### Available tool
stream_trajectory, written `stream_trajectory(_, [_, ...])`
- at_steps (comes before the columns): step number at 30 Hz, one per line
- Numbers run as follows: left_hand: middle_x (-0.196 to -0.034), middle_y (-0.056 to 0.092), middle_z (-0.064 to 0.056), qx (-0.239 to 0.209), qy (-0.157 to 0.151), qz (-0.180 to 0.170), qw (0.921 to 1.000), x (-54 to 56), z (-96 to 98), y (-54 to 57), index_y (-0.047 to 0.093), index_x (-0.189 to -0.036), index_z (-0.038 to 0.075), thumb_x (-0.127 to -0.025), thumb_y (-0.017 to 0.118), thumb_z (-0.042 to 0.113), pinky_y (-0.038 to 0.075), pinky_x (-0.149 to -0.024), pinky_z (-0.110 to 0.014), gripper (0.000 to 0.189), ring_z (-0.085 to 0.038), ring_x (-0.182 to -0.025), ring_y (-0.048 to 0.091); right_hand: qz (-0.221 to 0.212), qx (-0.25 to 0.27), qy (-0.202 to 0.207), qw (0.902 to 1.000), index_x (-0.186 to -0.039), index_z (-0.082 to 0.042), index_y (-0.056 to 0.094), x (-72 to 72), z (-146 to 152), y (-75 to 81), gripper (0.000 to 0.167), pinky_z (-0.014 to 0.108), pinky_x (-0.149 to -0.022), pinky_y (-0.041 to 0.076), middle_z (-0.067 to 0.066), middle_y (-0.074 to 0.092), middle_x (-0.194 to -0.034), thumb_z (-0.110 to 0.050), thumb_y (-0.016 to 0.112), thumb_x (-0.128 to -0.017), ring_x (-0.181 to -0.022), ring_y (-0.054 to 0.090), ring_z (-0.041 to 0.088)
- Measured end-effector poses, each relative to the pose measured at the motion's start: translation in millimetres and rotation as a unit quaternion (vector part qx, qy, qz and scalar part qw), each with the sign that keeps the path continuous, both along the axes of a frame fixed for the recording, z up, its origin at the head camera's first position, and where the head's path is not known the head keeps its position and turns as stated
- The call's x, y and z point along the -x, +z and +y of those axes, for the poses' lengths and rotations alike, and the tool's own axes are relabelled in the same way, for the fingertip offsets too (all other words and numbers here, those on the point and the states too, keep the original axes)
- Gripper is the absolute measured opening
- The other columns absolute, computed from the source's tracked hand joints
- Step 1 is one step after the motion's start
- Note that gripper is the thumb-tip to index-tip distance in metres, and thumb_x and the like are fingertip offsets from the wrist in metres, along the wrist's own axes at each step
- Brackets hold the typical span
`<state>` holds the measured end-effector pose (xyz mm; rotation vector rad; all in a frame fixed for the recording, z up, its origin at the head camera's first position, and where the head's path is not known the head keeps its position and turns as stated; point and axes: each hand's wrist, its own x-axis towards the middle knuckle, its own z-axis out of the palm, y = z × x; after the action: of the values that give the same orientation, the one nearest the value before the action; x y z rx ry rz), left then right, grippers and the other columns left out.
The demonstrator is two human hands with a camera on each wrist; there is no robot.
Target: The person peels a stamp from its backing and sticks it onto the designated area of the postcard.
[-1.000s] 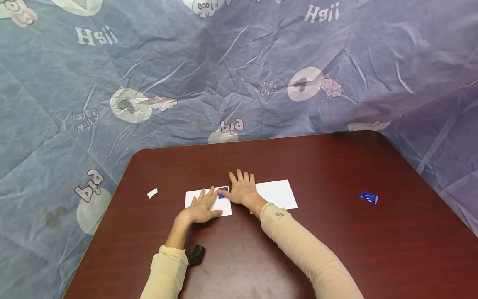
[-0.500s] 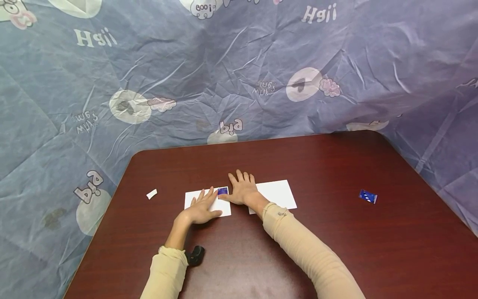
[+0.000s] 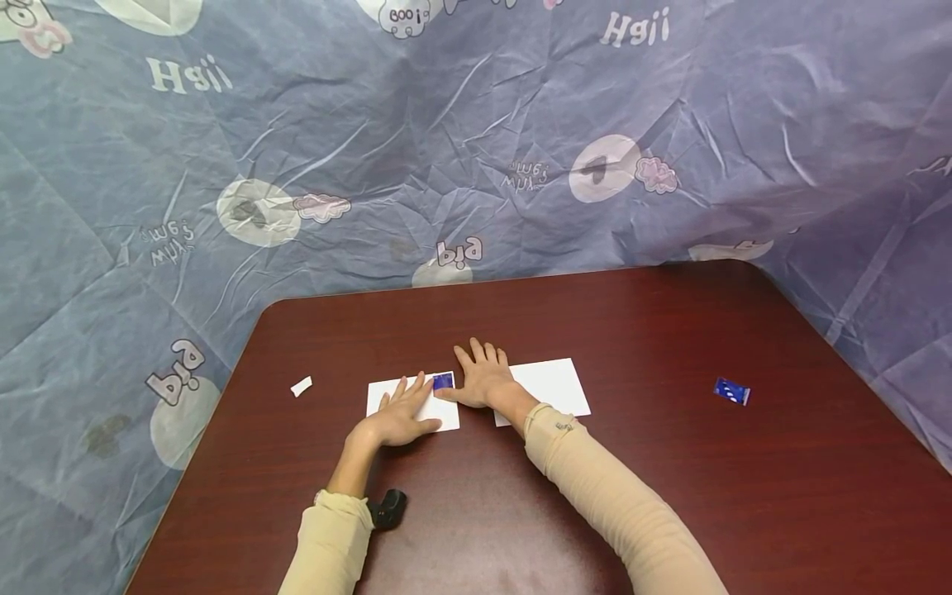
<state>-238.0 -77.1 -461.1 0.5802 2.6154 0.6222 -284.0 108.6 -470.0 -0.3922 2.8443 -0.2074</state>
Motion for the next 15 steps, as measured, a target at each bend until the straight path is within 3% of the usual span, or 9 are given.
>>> stream_trajectory(15, [-0.157, 0.011, -0.015, -0.004, 0.001, -0.003, 1.0, -0.6, 0.8, 0.1, 0.024, -0.15, 0.004, -0.094, 0.057, 0.034, 0.004, -0.109, -0.06, 0.072, -0.037, -0.142, 0.003, -0.001, 0.017, 0.01, 0.9998, -0.153, -0.016, 0.019, -0.6, 4.0, 1.0, 0.094, 0.053, -0.11, 0.013, 0.017, 0.01, -0.157, -0.072, 0.047, -0.084, -0.141, 0.013, 0.038])
